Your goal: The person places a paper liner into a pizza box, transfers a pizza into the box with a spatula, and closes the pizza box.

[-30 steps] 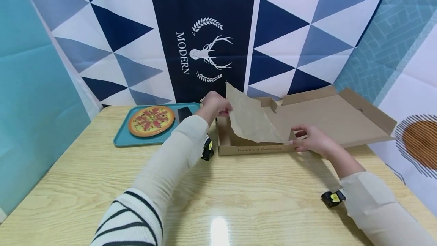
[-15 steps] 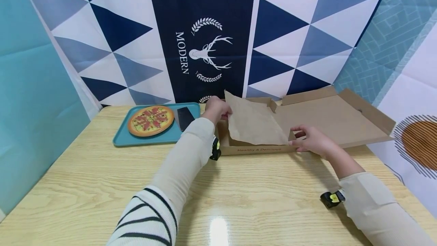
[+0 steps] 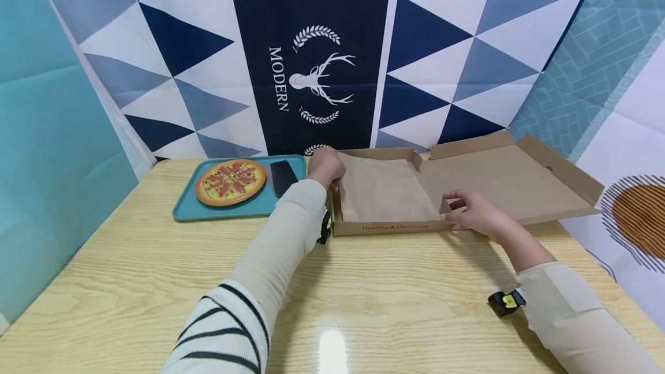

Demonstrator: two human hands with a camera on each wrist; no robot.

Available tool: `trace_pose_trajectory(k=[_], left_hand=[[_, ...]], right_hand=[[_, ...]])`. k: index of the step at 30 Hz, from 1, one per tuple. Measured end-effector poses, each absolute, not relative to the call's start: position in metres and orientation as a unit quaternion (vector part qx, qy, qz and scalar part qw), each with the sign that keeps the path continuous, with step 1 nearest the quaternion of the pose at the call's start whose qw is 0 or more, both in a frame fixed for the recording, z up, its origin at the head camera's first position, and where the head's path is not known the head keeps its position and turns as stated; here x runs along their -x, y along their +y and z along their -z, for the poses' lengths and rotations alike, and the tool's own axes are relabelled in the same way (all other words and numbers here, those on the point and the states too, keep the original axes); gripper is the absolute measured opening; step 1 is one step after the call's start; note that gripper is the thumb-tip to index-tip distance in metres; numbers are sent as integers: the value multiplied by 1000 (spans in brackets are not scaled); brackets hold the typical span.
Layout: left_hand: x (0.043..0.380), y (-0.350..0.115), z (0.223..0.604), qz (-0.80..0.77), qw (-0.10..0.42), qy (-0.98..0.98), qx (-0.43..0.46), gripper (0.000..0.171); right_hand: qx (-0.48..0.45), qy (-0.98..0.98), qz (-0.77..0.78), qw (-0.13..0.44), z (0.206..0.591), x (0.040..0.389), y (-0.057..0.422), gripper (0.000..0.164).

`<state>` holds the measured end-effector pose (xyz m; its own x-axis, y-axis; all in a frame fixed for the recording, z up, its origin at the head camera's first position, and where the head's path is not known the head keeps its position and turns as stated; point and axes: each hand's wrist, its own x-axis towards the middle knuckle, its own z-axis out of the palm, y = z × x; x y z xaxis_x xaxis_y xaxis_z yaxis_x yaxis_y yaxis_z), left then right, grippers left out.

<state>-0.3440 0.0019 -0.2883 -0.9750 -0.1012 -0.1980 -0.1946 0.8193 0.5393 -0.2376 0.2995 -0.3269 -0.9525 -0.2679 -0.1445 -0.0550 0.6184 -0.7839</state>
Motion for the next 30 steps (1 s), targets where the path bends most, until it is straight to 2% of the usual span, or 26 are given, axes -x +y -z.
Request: trace_pose_trajectory(k=[4, 8, 11, 14, 17, 19, 23, 26, 30], left_hand=[[346, 1, 289, -260, 81, 960, 65, 50], [346, 1, 289, -259, 84, 960, 59, 41], [346, -1, 288, -281, 86, 954, 64, 49], [345, -2, 288, -283, 91, 953, 52, 43], [343, -1, 288, -209, 106, 972, -35, 25], [340, 1, 287, -147, 120, 974, -128, 22], [326, 11, 288, -83, 152, 947, -270, 35], [315, 24, 292, -66, 172, 935, -305, 44], [307, 38, 299, -43, 170, 927, -331, 51]], right_hand=[[90, 891, 428, 124, 327, 237, 299, 67], [90, 891, 429, 124, 327, 237, 299, 67], [90, 889, 431, 124, 327, 237, 299, 67], [90, 888, 433, 124, 327, 237, 299, 67], [91, 890, 430, 123, 327, 237, 299, 67], [93, 890, 429, 123, 327, 237, 299, 67], [93, 890, 430, 122, 327, 237, 298, 66], [92, 890, 430, 124, 327, 237, 297, 66], [92, 891, 426, 124, 326, 237, 297, 67]])
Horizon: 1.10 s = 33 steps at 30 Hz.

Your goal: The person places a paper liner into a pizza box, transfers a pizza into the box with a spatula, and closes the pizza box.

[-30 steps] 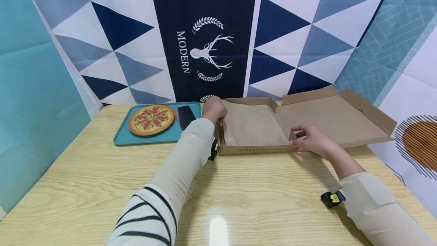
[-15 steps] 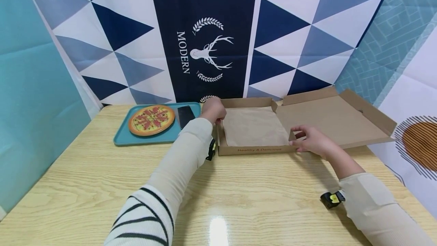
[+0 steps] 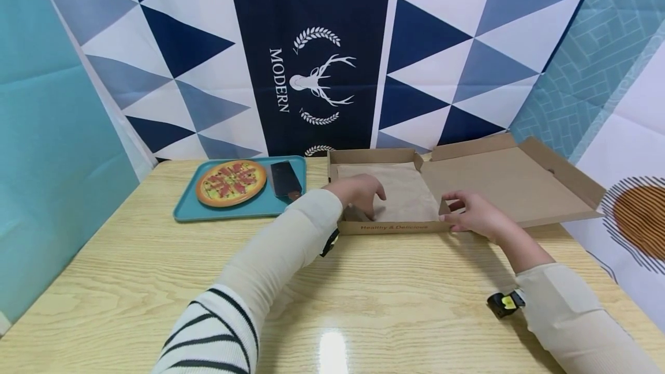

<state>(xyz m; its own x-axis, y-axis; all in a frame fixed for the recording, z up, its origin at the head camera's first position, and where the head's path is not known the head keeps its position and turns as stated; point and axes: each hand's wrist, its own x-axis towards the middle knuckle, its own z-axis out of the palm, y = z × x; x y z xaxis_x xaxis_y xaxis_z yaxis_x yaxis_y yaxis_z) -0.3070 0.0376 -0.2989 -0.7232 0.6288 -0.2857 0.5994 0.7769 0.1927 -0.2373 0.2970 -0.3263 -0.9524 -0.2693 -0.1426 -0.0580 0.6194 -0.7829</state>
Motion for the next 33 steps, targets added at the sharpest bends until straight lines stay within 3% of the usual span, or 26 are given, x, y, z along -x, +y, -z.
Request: trace_pose_trajectory(k=[14, 33], left_hand=[[300, 44, 312, -14, 176, 922, -345, 32], [306, 37, 317, -26, 164, 937, -308, 25]], right_hand=[[93, 895, 421, 117, 326, 235, 294, 64], [98, 893, 425, 111, 327, 235, 295, 63]])
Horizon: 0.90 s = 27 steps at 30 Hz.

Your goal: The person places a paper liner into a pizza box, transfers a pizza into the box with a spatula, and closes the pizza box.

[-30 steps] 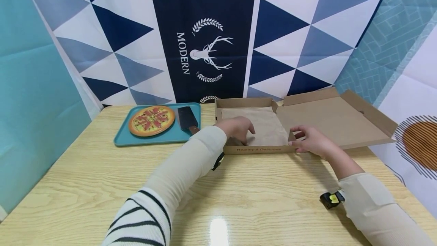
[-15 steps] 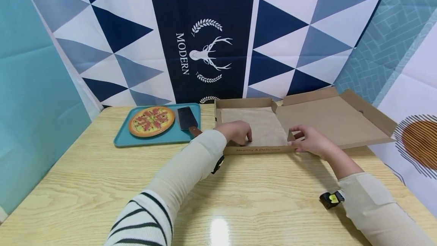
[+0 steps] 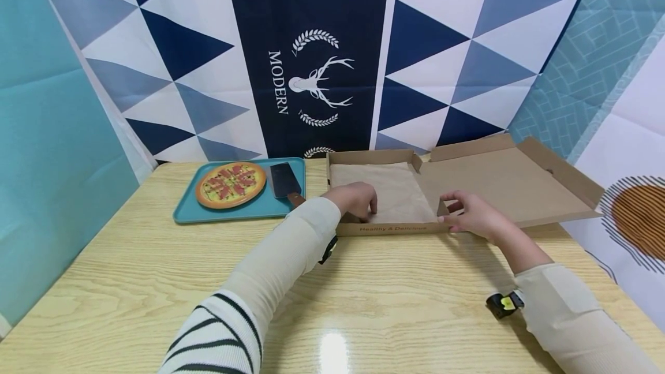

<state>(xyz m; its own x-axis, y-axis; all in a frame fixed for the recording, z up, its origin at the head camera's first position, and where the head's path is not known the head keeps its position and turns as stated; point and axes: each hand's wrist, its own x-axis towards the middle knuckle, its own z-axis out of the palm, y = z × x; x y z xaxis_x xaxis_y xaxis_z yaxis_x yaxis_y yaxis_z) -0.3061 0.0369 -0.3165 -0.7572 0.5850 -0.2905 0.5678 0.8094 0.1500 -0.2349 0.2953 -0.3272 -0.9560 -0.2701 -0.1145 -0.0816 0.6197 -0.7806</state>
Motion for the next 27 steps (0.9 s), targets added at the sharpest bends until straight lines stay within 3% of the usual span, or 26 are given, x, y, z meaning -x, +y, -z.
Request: trace_pose_trajectory(k=[27], left_hand=[[307, 33, 314, -43, 159, 940, -298, 19]], right_hand=[[102, 903, 405, 103, 325, 232, 292, 62]])
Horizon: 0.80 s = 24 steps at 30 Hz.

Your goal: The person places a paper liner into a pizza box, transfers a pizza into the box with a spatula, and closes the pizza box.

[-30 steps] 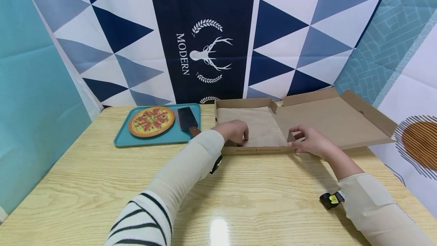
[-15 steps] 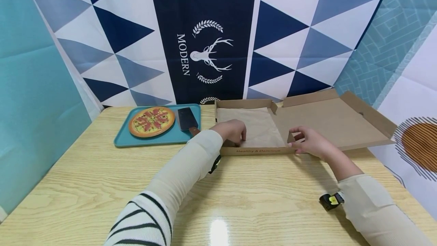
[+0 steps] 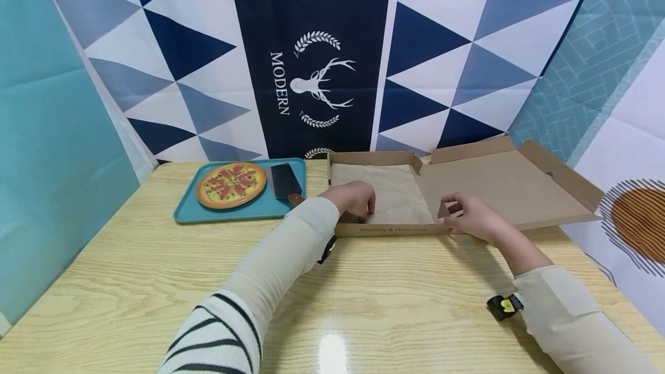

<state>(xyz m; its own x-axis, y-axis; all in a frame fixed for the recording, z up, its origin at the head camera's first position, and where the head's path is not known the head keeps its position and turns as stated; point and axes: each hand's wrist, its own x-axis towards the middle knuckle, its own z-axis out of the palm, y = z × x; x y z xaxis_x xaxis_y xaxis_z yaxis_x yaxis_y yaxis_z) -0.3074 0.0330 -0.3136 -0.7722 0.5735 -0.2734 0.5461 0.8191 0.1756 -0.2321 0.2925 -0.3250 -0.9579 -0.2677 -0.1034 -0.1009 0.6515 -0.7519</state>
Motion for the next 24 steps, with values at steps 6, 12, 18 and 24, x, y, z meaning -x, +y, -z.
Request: trace_pose_trajectory(k=[6, 12, 18, 24], left_hand=[[308, 32, 309, -49, 161, 937, -307, 24], [309, 31, 303, -38, 151, 936, -315, 28], [301, 35, 294, -31, 118, 932, -341, 31], [290, 38, 284, -33, 66, 923, -377, 32]], right_hand=[[106, 925, 355, 85, 322, 232, 290, 64], [114, 957, 268, 11, 315, 230, 283, 63], [138, 959, 235, -81, 309, 228, 270, 56], [140, 953, 229, -143, 305, 224, 257, 48]])
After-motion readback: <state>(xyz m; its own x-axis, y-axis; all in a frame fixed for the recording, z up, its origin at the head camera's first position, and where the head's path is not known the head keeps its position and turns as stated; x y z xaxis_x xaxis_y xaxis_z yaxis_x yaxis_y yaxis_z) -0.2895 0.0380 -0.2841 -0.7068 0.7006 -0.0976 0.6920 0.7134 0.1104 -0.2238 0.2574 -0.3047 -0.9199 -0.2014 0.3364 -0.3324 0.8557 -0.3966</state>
